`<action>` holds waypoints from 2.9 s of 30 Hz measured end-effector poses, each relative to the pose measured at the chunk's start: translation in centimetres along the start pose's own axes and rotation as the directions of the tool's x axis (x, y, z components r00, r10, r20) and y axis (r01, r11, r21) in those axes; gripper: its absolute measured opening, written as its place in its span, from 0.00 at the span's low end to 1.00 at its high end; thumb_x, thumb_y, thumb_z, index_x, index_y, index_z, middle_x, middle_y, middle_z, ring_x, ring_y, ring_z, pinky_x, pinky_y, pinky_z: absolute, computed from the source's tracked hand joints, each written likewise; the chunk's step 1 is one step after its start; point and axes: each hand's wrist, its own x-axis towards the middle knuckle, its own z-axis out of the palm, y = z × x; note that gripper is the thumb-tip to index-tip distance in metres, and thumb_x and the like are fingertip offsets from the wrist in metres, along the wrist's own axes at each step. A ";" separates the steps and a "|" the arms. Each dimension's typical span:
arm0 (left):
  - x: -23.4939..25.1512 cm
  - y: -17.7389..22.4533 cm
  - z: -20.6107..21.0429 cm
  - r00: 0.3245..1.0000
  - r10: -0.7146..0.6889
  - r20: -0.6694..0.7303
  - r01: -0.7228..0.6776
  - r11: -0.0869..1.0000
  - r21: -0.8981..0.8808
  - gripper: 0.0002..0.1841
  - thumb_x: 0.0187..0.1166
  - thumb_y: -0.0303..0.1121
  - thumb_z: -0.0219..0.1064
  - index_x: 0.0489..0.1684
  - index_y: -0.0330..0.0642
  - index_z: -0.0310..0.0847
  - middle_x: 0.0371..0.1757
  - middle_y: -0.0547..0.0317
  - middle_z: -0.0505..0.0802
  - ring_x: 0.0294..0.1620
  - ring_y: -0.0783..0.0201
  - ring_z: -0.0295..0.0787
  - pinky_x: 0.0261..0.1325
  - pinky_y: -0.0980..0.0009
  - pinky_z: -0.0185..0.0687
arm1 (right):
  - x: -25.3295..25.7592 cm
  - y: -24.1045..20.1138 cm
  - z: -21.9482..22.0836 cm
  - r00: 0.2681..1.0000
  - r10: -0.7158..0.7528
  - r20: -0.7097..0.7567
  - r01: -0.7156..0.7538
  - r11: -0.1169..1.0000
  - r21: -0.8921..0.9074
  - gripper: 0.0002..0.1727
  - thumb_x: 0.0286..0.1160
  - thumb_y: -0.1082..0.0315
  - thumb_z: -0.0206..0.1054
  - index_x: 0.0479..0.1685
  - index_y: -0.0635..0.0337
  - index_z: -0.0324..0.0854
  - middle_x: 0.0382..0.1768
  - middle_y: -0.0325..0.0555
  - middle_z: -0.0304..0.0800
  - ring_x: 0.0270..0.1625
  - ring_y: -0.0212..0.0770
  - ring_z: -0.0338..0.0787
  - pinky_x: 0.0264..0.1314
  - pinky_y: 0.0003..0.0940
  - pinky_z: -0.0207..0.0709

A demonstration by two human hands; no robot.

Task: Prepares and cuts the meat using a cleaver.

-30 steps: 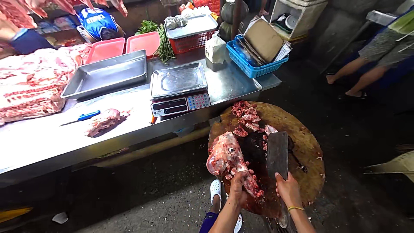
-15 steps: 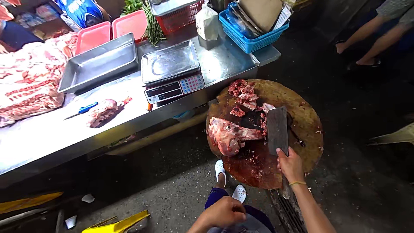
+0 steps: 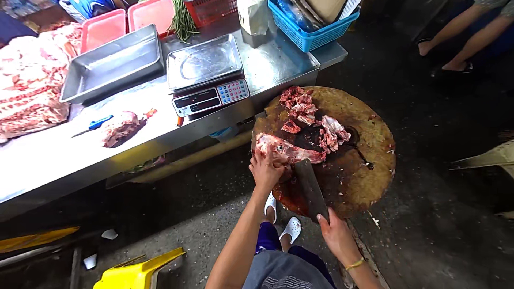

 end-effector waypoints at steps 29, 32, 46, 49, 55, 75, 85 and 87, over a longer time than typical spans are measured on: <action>-1.6 4.0 4.6 0.978 0.059 0.199 0.012 0.941 -0.339 0.58 0.58 0.61 0.80 0.95 0.58 0.51 0.83 0.27 0.69 0.78 0.29 0.70 0.75 0.39 0.72 | -9.1 7.2 6.2 0.900 0.283 -0.331 -0.209 0.948 0.241 0.26 0.84 0.55 0.64 0.71 0.65 0.82 0.39 0.62 0.93 0.38 0.58 0.93 0.47 0.63 0.83; -3.3 4.9 6.5 0.992 0.076 0.104 -0.037 0.942 -0.334 0.57 0.60 0.62 0.78 0.95 0.53 0.52 0.85 0.29 0.68 0.79 0.30 0.70 0.75 0.39 0.72 | -9.2 9.1 5.8 0.911 0.253 -0.325 -0.194 0.960 0.201 0.28 0.84 0.54 0.63 0.73 0.66 0.80 0.46 0.64 0.94 0.49 0.62 0.94 0.56 0.66 0.82; -5.3 3.3 9.1 0.988 0.154 -0.033 -0.152 0.873 -0.464 0.38 0.75 0.54 0.67 0.89 0.55 0.67 0.89 0.28 0.61 0.87 0.28 0.56 0.83 0.32 0.54 | -13.1 7.6 0.6 0.636 -0.205 -0.744 0.478 0.862 0.171 0.29 0.86 0.54 0.57 0.58 0.82 0.77 0.21 0.43 0.84 0.20 0.28 0.84 0.27 0.29 0.86; -5.1 3.7 8.7 0.994 0.109 0.014 -0.093 0.897 -0.433 0.40 0.73 0.54 0.70 0.90 0.58 0.65 0.90 0.30 0.59 0.89 0.30 0.54 0.84 0.34 0.54 | -11.0 9.0 2.2 0.837 -0.117 -0.534 0.183 0.980 0.074 0.27 0.86 0.58 0.58 0.68 0.76 0.79 0.33 0.63 0.93 0.34 0.57 0.95 0.42 0.57 0.88; -5.7 5.0 8.0 0.998 0.051 0.037 -0.035 0.941 -0.336 0.42 0.70 0.53 0.75 0.90 0.62 0.65 0.90 0.31 0.60 0.88 0.30 0.57 0.82 0.33 0.58 | -10.5 10.3 1.8 0.917 0.003 -0.399 0.049 0.992 0.118 0.25 0.85 0.55 0.61 0.63 0.69 0.84 0.35 0.63 0.93 0.39 0.62 0.94 0.47 0.67 0.83; -5.6 4.5 8.9 0.994 0.106 -0.015 -0.103 0.914 -0.392 0.41 0.68 0.52 0.76 0.87 0.58 0.69 0.89 0.29 0.61 0.88 0.29 0.57 0.81 0.29 0.55 | -12.2 9.7 2.9 0.925 0.210 -0.318 -0.112 0.947 0.300 0.27 0.88 0.53 0.61 0.70 0.69 0.77 0.28 0.57 0.88 0.26 0.52 0.89 0.36 0.56 0.86; -4.3 3.5 9.2 0.962 0.270 0.037 -0.224 0.861 -0.456 0.33 0.79 0.50 0.64 0.88 0.62 0.67 0.93 0.36 0.57 0.90 0.32 0.53 0.82 0.29 0.51 | -6.5 3.5 -1.6 0.723 -0.117 -0.681 0.387 0.885 0.258 0.25 0.86 0.56 0.59 0.65 0.72 0.77 0.20 0.42 0.83 0.18 0.35 0.84 0.24 0.38 0.85; -3.9 3.2 9.4 0.961 0.272 0.054 -0.216 0.858 -0.467 0.35 0.81 0.51 0.61 0.91 0.60 0.62 0.94 0.36 0.55 0.90 0.31 0.52 0.82 0.28 0.51 | -4.8 3.0 -0.5 0.829 -0.070 -0.556 0.218 0.954 0.206 0.25 0.87 0.57 0.60 0.71 0.70 0.78 0.30 0.55 0.90 0.30 0.49 0.91 0.39 0.52 0.87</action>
